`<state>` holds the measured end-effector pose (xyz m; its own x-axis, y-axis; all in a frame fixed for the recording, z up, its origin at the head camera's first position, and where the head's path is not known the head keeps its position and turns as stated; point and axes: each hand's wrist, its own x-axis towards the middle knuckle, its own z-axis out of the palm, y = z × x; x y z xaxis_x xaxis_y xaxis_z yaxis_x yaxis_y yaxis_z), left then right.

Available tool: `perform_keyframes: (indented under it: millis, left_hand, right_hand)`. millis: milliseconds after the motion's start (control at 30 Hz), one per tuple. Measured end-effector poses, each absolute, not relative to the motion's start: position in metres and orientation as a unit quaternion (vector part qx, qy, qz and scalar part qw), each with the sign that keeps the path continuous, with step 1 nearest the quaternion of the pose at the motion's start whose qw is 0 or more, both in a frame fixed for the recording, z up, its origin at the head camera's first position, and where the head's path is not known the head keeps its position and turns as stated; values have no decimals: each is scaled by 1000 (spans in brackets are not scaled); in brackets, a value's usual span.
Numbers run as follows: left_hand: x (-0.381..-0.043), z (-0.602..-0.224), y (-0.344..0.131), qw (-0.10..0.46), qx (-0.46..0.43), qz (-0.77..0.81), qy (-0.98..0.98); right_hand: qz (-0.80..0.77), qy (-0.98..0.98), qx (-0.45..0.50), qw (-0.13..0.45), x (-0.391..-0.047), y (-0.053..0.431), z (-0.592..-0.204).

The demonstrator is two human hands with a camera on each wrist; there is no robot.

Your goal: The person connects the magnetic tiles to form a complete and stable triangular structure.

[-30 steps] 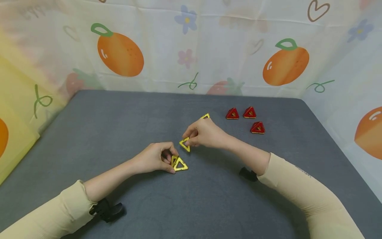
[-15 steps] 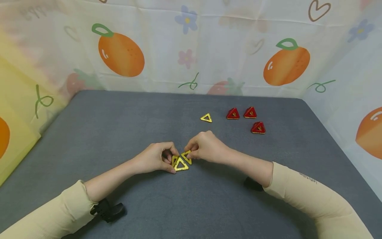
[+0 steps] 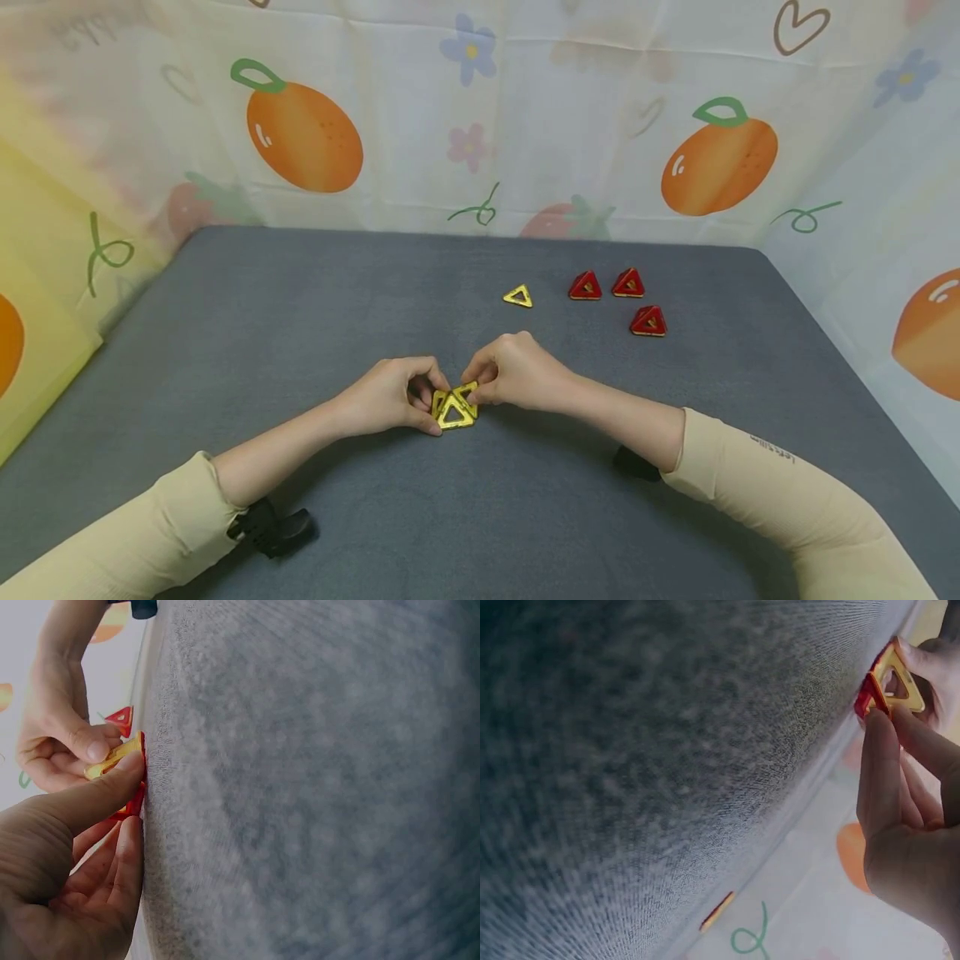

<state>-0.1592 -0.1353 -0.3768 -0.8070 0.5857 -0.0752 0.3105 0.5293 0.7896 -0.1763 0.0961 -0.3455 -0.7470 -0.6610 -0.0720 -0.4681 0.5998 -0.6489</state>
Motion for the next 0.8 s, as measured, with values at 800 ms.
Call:
perform_keyframes:
  millis: [800]
  left_hand:
    - [-156, -371, -126, 174, 261, 420, 852]
  right_hand:
    - [-338, 856, -340, 192, -177, 95, -353]
